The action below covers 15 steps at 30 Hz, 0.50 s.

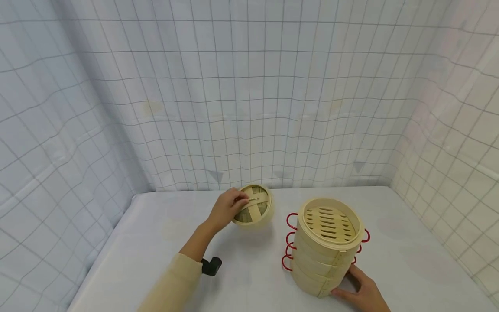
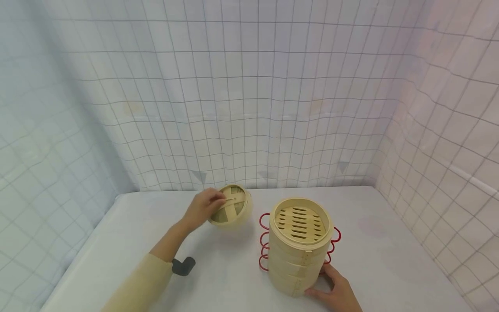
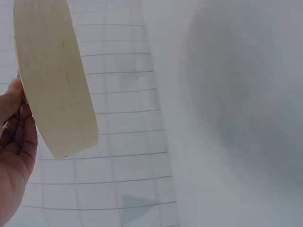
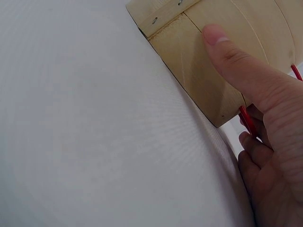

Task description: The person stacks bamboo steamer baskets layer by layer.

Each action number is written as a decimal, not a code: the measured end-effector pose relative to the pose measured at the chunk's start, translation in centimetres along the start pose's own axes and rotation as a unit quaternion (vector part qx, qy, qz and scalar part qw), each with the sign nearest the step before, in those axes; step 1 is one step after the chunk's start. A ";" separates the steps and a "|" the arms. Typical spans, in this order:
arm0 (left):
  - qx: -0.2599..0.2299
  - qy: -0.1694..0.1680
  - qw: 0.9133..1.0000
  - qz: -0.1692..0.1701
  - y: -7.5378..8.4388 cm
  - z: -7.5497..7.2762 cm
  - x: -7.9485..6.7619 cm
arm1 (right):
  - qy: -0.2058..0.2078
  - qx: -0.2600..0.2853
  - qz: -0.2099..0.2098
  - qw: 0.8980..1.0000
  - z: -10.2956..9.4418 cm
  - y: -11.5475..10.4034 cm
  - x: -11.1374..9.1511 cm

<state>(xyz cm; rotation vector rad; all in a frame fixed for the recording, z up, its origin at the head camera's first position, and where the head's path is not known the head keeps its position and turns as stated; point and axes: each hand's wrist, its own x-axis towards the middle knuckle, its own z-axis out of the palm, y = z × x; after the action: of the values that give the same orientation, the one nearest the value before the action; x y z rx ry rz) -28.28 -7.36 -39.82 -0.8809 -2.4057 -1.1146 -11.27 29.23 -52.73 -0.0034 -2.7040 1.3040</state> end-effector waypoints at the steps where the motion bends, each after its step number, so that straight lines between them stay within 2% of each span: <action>1: 0.001 0.009 1.000 0.003 0.4 -0.7 0.5 | -0.003 0.001 0.009 1.000 0.0 -0.1 0.0; 5: 0.001 0.031 0.999 0.018 2.2 -3.0 2.3 | -0.009 -0.002 0.017 1.000 -0.1 -0.4 0.0; 8: -0.007 0.035 0.999 0.022 3.7 -3.9 3.2 | -0.008 -0.006 0.011 1.000 -0.2 -0.5 -0.1; 15: -0.007 0.025 1.000 0.012 7.7 -4.1 4.0 | -0.008 -0.028 0.021 0.999 -0.3 -0.9 -0.3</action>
<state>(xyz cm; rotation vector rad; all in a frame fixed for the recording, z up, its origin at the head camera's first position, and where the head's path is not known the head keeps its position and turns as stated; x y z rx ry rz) -25.93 -5.12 -30.76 -0.8741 -2.3445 -1.1331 -10.86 28.84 -51.91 -0.0554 -2.7681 1.2430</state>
